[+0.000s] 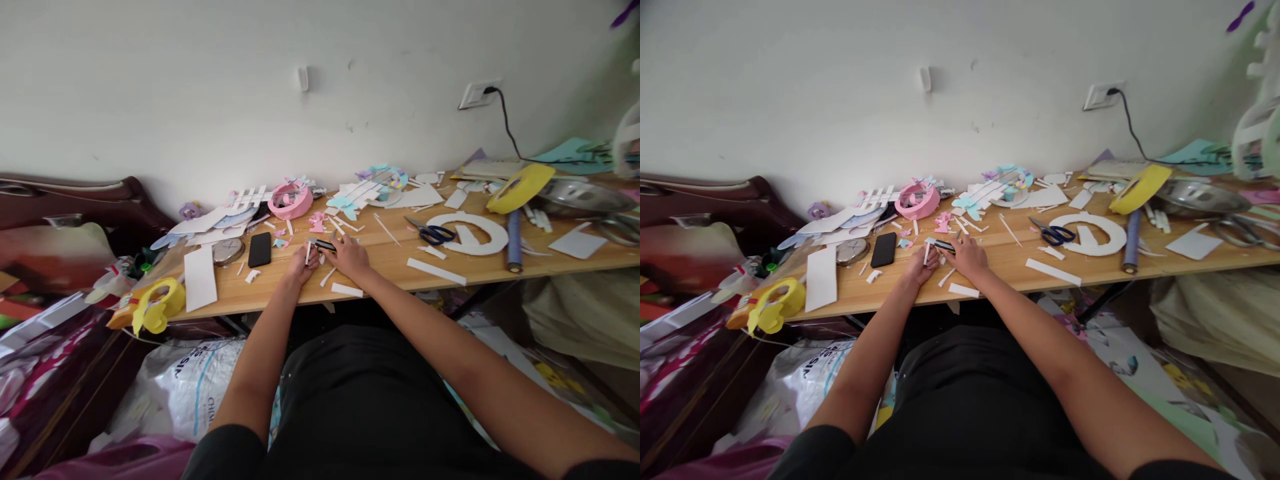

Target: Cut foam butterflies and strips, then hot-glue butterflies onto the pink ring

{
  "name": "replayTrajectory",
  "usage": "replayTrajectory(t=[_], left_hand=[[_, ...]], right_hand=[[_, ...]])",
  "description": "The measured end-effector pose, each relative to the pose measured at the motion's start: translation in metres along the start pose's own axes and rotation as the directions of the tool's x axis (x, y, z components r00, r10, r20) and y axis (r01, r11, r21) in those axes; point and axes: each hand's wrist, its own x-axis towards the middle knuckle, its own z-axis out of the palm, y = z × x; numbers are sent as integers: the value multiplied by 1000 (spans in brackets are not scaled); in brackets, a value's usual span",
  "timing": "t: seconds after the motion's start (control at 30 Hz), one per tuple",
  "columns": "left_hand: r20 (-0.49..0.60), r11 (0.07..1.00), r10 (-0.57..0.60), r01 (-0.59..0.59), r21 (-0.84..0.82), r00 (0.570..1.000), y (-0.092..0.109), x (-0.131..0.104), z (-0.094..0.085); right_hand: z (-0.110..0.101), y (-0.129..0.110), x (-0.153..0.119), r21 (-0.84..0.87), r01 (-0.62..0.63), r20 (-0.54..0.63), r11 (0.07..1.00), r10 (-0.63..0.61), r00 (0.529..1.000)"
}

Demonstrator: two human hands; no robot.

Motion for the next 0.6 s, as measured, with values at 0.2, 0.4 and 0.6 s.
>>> replayTrajectory(t=[0.2,0.4,0.6], left_hand=[[-35,997,60,-59,47,998,-3,1,0],[-17,990,76,-73,119,997,-11,0,1],[1,989,66,-66,130,998,-11,1,1]], right_hand=[[-2,0,-1,-10,-5,-3,1000,5,1000],[-3,1,-1,-26,-15,5,1000,15,1000],[-4,0,0,-46,-5,33,999,6,999]])
